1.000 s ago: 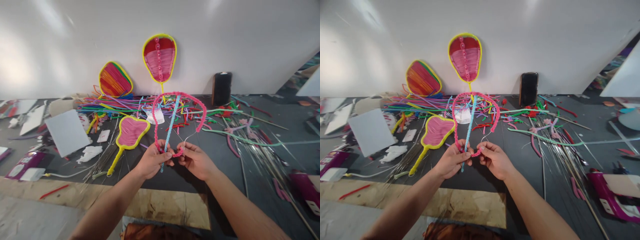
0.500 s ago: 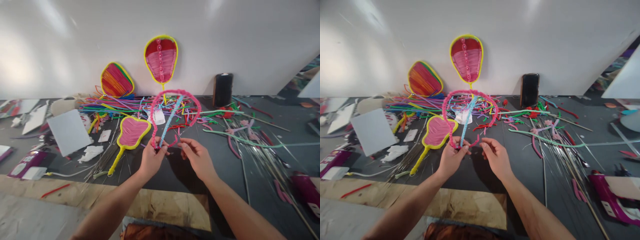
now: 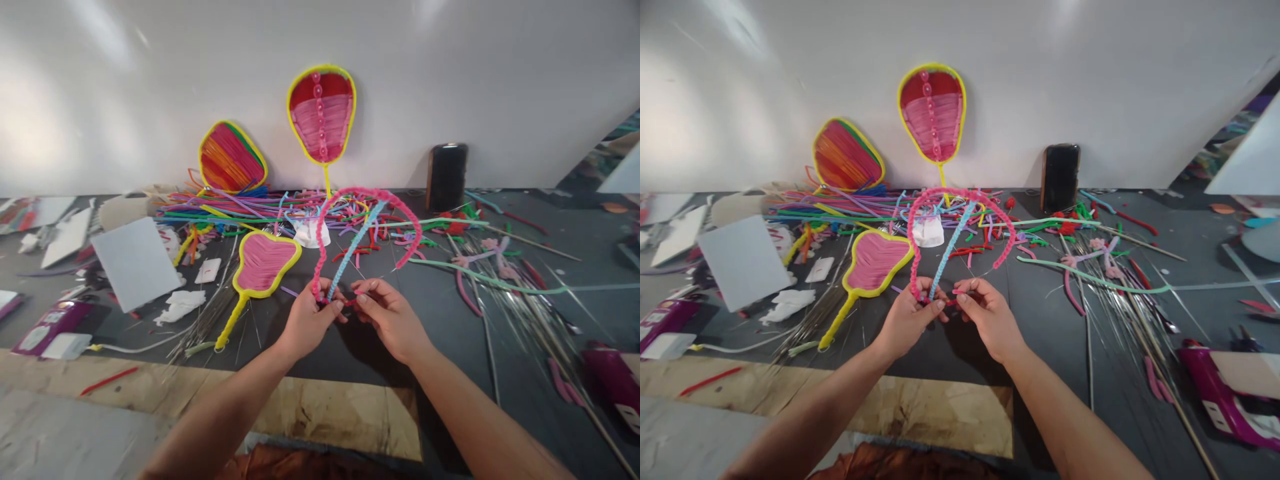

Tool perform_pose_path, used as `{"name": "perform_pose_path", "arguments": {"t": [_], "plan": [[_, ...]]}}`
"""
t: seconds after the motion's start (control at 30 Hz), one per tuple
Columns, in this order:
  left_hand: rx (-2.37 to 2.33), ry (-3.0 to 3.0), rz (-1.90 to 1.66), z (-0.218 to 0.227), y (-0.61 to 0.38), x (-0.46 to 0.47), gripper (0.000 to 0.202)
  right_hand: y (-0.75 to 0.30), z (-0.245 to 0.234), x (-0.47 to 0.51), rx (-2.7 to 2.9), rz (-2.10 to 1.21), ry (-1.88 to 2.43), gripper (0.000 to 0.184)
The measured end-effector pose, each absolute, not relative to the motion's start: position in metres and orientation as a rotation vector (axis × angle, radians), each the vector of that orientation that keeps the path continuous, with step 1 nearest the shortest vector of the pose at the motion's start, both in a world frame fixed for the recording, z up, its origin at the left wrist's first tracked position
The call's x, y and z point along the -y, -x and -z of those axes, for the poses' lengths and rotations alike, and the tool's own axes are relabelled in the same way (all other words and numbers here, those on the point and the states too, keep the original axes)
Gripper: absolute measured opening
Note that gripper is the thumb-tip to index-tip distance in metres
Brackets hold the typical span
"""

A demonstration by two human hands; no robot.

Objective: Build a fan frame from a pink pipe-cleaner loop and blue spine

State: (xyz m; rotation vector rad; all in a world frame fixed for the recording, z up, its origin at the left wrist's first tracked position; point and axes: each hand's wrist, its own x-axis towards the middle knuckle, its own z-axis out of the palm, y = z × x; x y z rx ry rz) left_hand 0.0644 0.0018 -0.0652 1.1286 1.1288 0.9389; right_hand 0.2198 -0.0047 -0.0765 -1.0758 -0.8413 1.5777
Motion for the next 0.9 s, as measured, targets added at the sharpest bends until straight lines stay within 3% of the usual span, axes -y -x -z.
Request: {"name": "perform_pose_path", "arguments": {"t": [0.17, 0.23, 0.4, 0.6, 0.73, 0.9], "plan": [[-1.139, -1.121, -0.960, 0.064, -0.063, -0.005, 0.017, -0.222, 0.078, 0.002, 0.932, -1.536, 1.139, 0.030], [-1.259, -1.255, -0.983, 0.066, -0.060, -0.005, 0.013, -0.224, 0.079, 0.001, 1.051, -1.348, 1.261, 0.035], [-1.493, -1.870, -0.969, 0.072, -0.052, -0.005, 0.012, -0.228, 0.075, 0.008, 1.469, -0.813, 1.449, 0.023], [-1.200, -2.628, -0.953, 0.071, -0.056, 0.002, 0.025, -0.227, 0.081, 0.009, 1.651, -0.850, 1.532, 0.044], [-1.139, -2.610, -0.903, 0.070, -0.060, 0.004, 0.024, -0.226, 0.084, 0.007, 1.620, -0.869, 1.499, 0.032], [-1.393, -2.201, -0.943, 0.073, -0.056, 0.001, 0.020, -0.227, 0.078, 0.011, 1.633, -0.758, 1.445, 0.025]]}}
